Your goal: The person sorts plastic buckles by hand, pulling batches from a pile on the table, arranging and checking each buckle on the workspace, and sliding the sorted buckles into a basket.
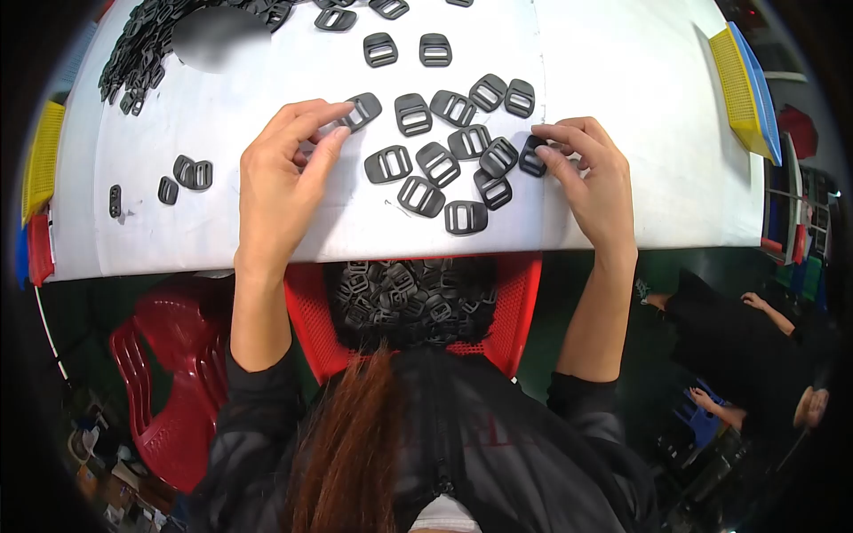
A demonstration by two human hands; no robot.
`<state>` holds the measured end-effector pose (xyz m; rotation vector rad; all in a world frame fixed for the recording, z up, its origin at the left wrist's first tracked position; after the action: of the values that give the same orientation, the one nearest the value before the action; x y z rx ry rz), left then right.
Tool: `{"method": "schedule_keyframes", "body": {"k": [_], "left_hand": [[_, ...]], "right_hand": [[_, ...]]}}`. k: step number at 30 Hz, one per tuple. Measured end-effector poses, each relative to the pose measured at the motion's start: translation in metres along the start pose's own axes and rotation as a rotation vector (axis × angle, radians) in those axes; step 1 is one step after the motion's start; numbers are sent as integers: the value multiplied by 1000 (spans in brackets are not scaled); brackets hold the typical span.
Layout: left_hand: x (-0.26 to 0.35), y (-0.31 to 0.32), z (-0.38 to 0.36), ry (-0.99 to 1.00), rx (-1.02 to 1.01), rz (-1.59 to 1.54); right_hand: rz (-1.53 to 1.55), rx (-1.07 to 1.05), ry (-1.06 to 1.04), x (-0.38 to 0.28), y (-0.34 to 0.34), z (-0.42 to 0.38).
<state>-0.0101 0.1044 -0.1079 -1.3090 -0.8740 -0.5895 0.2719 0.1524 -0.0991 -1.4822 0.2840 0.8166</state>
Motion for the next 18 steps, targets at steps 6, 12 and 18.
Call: {"method": "schedule_keyframes", "body": {"k": [6,12,18], "left_hand": [[-5,0,-2,8,2,17],[-5,28,8,368,81,145],[5,59,-23,476,-118,299]], "right_hand": [[-44,205,-141,5,12,1],[-236,166,-350,2,53,23],[-194,65,-431,-21,73,-6]]}}
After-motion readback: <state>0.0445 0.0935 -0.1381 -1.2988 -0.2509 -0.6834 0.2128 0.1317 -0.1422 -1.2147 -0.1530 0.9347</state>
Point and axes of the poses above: each hand's wrist, its own z-axis towards the middle knuckle, its own y-axis out of the palm, x = y × z, the point moved 3 cm from there along z, towards the middle knuckle, and after that the axes turned 5 degrees about -y, right-handed, at the moved point
